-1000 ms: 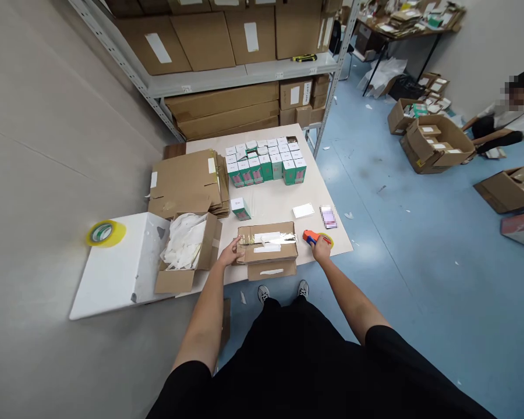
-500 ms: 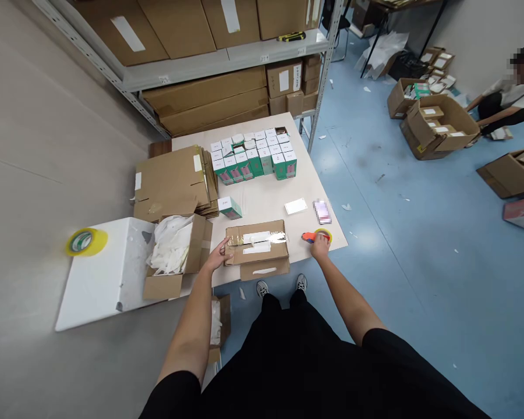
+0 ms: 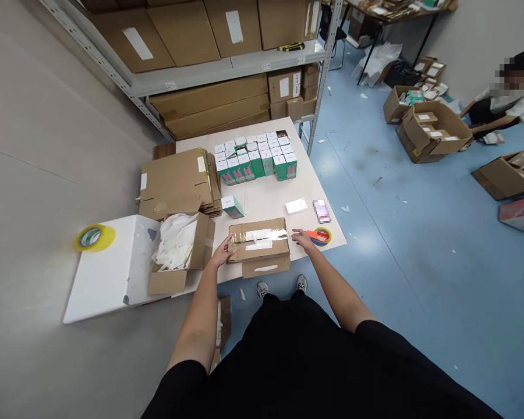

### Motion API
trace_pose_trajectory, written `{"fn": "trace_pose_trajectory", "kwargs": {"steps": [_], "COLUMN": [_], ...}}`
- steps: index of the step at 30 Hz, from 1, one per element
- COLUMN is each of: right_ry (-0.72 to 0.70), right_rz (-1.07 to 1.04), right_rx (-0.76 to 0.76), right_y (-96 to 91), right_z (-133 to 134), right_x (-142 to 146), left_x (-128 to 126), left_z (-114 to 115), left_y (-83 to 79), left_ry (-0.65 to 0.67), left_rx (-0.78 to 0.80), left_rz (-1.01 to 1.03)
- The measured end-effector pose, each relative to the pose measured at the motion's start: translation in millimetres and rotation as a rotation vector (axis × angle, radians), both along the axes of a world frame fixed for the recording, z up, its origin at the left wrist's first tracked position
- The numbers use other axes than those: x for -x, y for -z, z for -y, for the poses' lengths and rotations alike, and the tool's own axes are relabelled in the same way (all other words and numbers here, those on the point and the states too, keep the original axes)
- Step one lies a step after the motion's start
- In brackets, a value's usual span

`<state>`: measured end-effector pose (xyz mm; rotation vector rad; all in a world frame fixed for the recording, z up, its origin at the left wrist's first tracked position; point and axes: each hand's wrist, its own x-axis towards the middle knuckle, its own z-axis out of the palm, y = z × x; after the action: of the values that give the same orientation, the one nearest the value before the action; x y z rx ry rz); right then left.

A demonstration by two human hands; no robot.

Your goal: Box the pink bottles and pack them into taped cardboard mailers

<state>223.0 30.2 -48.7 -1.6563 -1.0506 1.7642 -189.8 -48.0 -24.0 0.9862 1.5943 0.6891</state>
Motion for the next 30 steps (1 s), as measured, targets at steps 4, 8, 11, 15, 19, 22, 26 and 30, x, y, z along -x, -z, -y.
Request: {"fn": "trace_pose_trajectory", "kwargs": {"steps": [4,8,11,15,19,22,26,30], "right_ry": [-0.200,-0.290,-0.352,-0.452,-0.534,-0.563,-0.603,-0.561], "right_rz": [0.296,0.630,0.843,0.899,0.805,0.756,0.608,0.441], "right_rx": [-0.276,-0.456,-0.553,-0.587,-0.547,-0.550,-0.532,-0.375], "right_y": [0.2,1.4,2.8,5.6,7.1,7.3,11.4,14.5], "right_z": [7,16,22,25,22,22,29,40], "right_x": [4,11,12,13,15,12,-4,-17], "left_x": [1,1,0,0,0,-1,-3,-3], "left_z": [0,0,-1,-1,0,0,-1,-1], "left_y": [0.2,-1.5,-1.0,1.6,3.2,3.3,2.9,2.7], "left_ry": [0.008,0.013,0.022,0.025,0.026,0.020,0.022,0.037], "left_rx": [0.003,0.000,-0.002,-0.018,-0.012,-0.003,-0.021,-0.027], "left_rz": [0.002,-0.007,-0.011,-0.018,-0.011,-0.021,-0.036,-0.039]}}
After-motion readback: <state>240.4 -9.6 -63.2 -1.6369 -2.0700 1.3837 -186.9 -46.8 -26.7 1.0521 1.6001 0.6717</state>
